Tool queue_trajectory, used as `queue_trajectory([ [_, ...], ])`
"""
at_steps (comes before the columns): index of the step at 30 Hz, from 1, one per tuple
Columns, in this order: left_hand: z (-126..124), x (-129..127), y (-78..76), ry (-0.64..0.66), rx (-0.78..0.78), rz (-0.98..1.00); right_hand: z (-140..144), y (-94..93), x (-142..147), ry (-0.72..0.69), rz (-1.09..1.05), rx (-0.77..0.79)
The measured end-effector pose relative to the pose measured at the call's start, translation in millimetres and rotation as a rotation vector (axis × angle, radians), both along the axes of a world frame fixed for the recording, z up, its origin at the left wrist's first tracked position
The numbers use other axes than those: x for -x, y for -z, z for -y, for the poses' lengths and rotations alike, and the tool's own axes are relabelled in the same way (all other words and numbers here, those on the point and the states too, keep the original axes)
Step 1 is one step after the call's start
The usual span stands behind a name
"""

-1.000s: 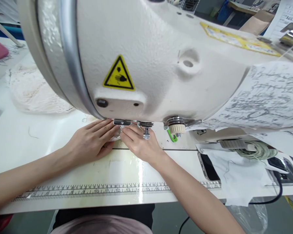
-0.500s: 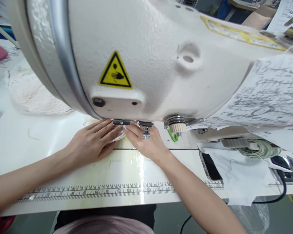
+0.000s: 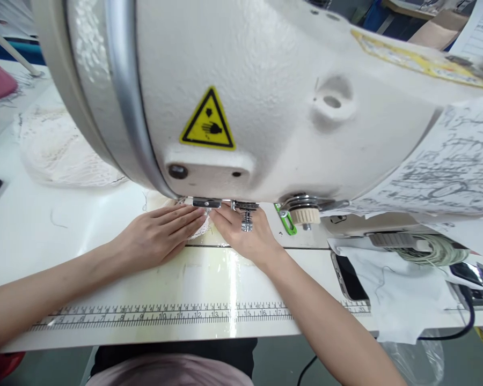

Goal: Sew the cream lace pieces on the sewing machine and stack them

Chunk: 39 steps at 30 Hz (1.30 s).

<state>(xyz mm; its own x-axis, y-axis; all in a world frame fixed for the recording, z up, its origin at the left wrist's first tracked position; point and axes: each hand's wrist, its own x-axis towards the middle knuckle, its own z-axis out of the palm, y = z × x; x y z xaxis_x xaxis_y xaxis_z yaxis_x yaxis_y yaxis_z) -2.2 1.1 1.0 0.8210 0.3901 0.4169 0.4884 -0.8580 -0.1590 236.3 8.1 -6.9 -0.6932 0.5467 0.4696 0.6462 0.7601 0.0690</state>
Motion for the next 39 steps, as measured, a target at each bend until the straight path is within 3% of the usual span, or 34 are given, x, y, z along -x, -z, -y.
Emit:
queue_trajectory([
  [7,-3,5,-5.0,-0.018,0.037,0.05,9,-8.6,13,0.017,0.074,-0.065],
  [16,-9,8,-7.2,-0.025,0.009,0.054,8,-11.9,29,-0.101,-0.02,-0.185],
  [21,-8,6,-7.2,-0.058,-0.015,0.081,8,-12.6,28,-0.089,-0.046,-0.161],
  [28,-10,6,-5.2,-0.018,0.072,0.059,10,-10.2,26,-0.054,-0.048,-0.12],
  [39,-7,-1,-3.5,-0.089,0.104,0.074,11,-11.1,24,0.018,0.012,-0.074],
])
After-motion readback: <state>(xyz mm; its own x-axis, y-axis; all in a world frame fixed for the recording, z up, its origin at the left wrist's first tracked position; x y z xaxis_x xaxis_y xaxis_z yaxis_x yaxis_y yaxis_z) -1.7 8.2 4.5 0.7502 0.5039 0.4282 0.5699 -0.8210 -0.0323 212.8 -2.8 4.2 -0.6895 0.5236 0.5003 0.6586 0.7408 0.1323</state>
